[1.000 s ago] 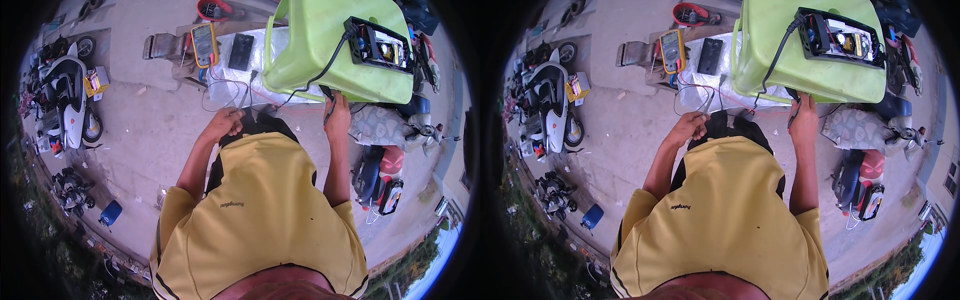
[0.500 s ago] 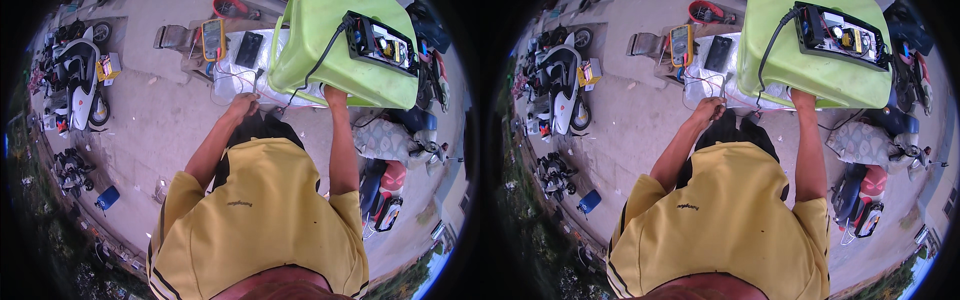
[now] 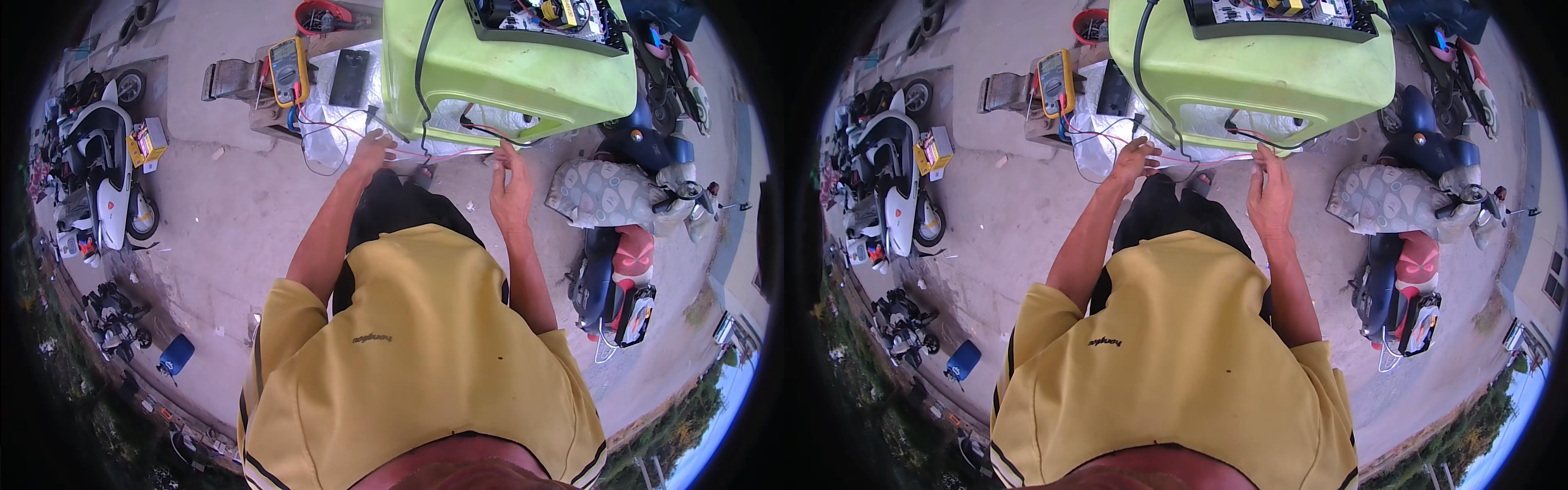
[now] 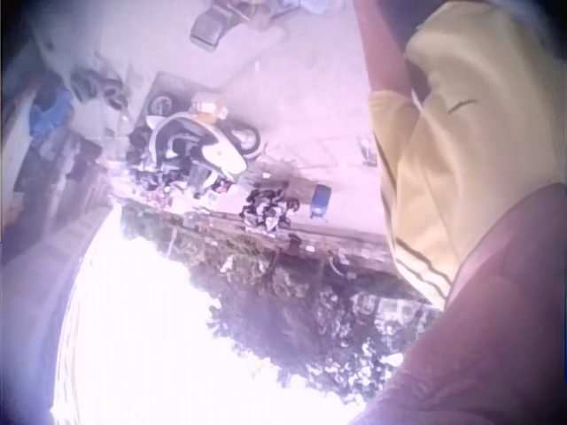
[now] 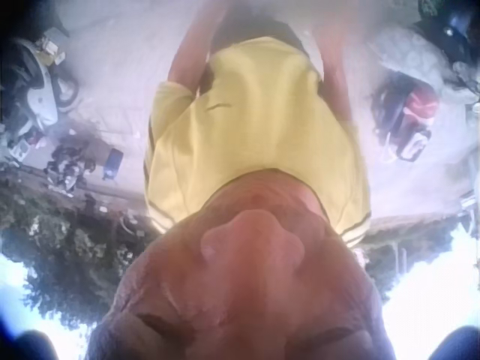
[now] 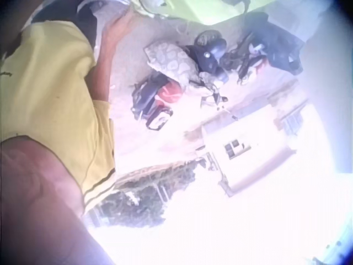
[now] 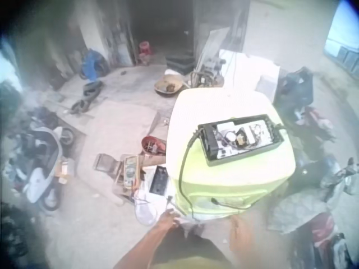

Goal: The person repeatedly touches multimeter probes to terminals on a small black electronic device placed on a green stool. The person holds the probes and makes contact with different points on the device throughout the clip.

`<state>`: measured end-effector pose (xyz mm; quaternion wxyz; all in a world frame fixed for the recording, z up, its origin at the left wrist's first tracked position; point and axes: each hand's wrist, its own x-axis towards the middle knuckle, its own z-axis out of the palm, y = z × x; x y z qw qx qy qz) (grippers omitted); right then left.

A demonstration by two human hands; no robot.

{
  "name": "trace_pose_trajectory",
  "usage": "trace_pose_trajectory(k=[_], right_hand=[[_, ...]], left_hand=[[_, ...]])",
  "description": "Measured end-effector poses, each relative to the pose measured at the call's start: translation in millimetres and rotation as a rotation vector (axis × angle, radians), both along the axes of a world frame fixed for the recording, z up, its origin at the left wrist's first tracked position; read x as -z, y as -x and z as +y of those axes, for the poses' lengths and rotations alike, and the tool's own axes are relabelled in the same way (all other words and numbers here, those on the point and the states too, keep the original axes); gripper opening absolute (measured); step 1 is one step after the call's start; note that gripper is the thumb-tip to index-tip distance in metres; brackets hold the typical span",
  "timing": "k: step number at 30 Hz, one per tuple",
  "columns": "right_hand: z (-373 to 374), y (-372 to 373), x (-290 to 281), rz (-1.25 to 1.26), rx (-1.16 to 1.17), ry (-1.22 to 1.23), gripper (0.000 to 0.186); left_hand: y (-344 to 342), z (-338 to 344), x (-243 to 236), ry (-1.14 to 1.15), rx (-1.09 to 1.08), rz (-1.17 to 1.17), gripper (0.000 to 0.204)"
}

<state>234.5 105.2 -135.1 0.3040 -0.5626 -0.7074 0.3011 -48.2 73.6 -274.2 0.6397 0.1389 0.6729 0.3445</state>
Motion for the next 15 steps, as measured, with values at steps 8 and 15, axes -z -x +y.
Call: trace_pose_trajectory(k=[8, 15], right_hand=[[-92.5, -63.0, 54.7, -0.135, 0.016, 0.167, 0.035], [-185.3, -90.8, 152.6, -0.178, 0.143, 0.806, 0.049]], left_hand=[[3.9, -58.3, 4.9, -0.018, 0.034, -0.025, 0.036], [73.2, -178.2, 54.3, 0.020, 0.027, 0.117, 0.025]])
